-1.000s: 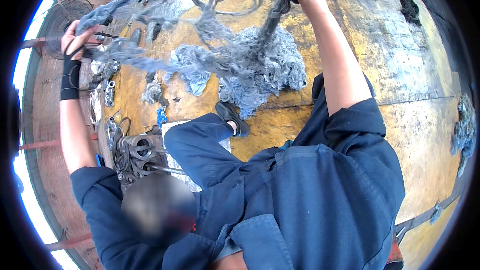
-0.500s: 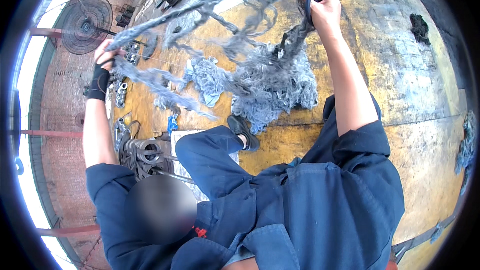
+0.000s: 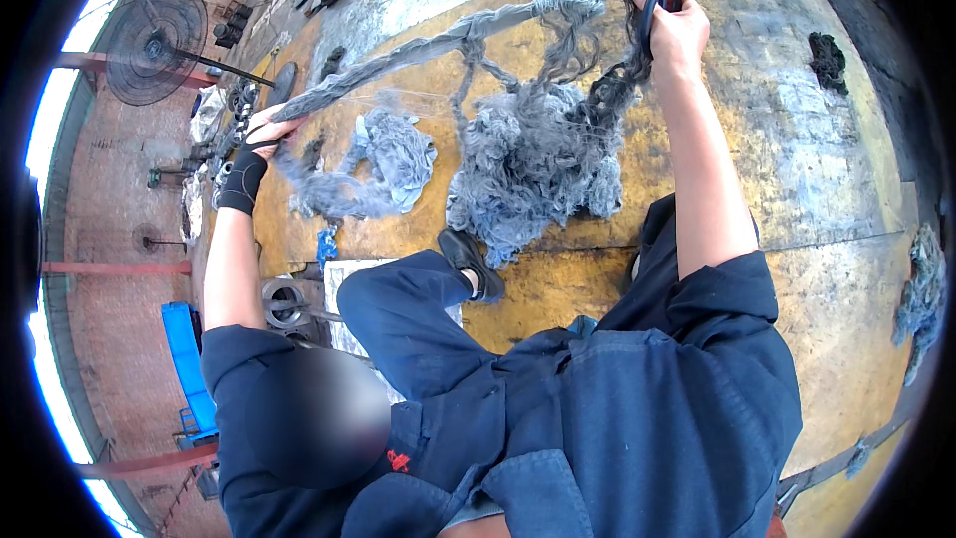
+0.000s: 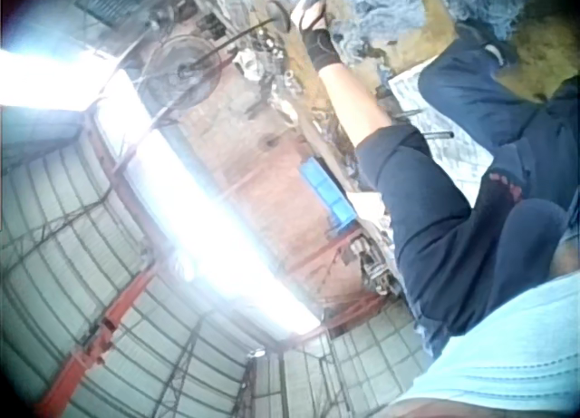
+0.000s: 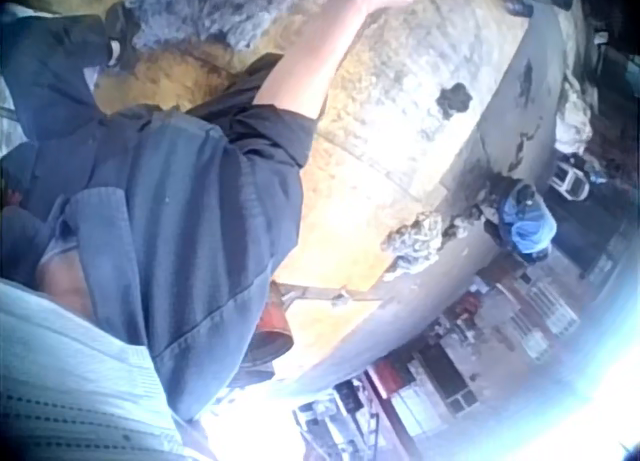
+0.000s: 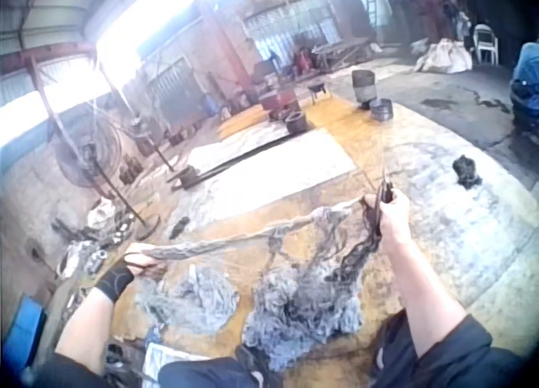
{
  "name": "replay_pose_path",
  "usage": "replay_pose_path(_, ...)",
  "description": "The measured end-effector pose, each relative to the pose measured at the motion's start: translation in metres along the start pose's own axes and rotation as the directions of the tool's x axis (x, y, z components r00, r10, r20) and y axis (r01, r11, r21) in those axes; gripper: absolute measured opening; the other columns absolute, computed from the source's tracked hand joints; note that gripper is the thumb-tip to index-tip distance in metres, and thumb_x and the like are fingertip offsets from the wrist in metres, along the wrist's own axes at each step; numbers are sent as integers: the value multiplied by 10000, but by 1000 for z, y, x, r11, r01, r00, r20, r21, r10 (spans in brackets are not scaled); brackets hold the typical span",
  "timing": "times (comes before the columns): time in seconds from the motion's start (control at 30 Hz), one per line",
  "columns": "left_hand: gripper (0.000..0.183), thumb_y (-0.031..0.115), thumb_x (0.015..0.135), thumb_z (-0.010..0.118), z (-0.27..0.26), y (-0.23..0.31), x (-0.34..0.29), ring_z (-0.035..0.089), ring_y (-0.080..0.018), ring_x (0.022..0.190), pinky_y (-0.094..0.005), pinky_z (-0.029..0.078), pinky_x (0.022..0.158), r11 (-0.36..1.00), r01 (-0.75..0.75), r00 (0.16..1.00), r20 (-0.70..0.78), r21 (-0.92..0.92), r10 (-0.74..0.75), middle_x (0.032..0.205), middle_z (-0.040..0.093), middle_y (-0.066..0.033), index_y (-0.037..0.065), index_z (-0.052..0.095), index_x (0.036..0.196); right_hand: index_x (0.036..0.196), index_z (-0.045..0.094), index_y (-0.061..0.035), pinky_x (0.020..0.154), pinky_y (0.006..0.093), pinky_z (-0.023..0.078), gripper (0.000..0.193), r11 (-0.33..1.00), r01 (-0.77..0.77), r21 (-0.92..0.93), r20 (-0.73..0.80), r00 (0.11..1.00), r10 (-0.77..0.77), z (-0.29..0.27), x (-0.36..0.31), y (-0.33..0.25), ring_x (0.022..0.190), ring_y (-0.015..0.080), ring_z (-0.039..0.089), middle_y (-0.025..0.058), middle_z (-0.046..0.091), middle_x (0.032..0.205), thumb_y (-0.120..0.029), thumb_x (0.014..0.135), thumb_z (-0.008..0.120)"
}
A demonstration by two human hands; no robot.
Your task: The person uses scissors to cut pieces of grey fibrous material from a large pile on the floor.
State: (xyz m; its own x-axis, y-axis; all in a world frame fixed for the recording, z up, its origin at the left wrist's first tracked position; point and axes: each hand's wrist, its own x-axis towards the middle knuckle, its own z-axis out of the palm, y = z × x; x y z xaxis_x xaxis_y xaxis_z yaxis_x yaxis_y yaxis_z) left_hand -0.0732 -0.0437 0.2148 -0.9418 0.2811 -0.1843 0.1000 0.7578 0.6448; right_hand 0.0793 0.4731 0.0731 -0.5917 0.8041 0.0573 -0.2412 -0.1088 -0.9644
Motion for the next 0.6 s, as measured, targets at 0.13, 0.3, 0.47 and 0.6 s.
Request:
replay_pose_path(0.13, 296, 144, 681, 791, 46, -35, 12, 549, -72, 713, -228, 431, 647, 996, -25, 996, 78, -82, 31, 803, 633, 22, 46, 669, 931, 940, 620, 16, 540, 213, 432, 317, 985, -29, 170, 157, 988, 2, 5, -1, 3, 619, 76, 558, 24, 616, 760, -128, 709, 782)
replay_pose_path(0.3, 767, 224, 583, 861, 110, -67, 18, 532, -198, 1084, -302, 394, 943, 990, 135, 991, 28, -34, -134, 1176, 572, -123, -49, 518, 1212, 941, 617, 14, 568, 212, 490, 298, 975, -42, 220, 273, 962, -20, 8, 0, 0, 658, 95, 610, 43, 636, 778, -121, 721, 766)
replay_pose_path(0.47, 315, 166, 603, 836, 166, -105, 18, 456, -93, 730, -241, 390, 666, 994, 70, 994, 86, -79, -63, 769, 519, 41, 62, 583, 761, 956, 616, -9, 565, 226, 518, 285, 994, -33, 101, 379, 926, -8, 16, -13, -10, 655, 111, 623, 48, 640, 796, -142, 744, 752)
replay_pose_path(0.6, 664, 269, 533, 849, 206, -140, 26, 587, -236, 964, -323, 453, 854, 969, 182, 959, 190, 165, -212, 1041, 628, -142, -4, 614, 1091, 938, 631, -32, 636, 207, 488, 285, 999, 30, 26, 477, 878, -39, 30, -21, -10, 707, 94, 610, 22, 632, 815, -172, 730, 767)
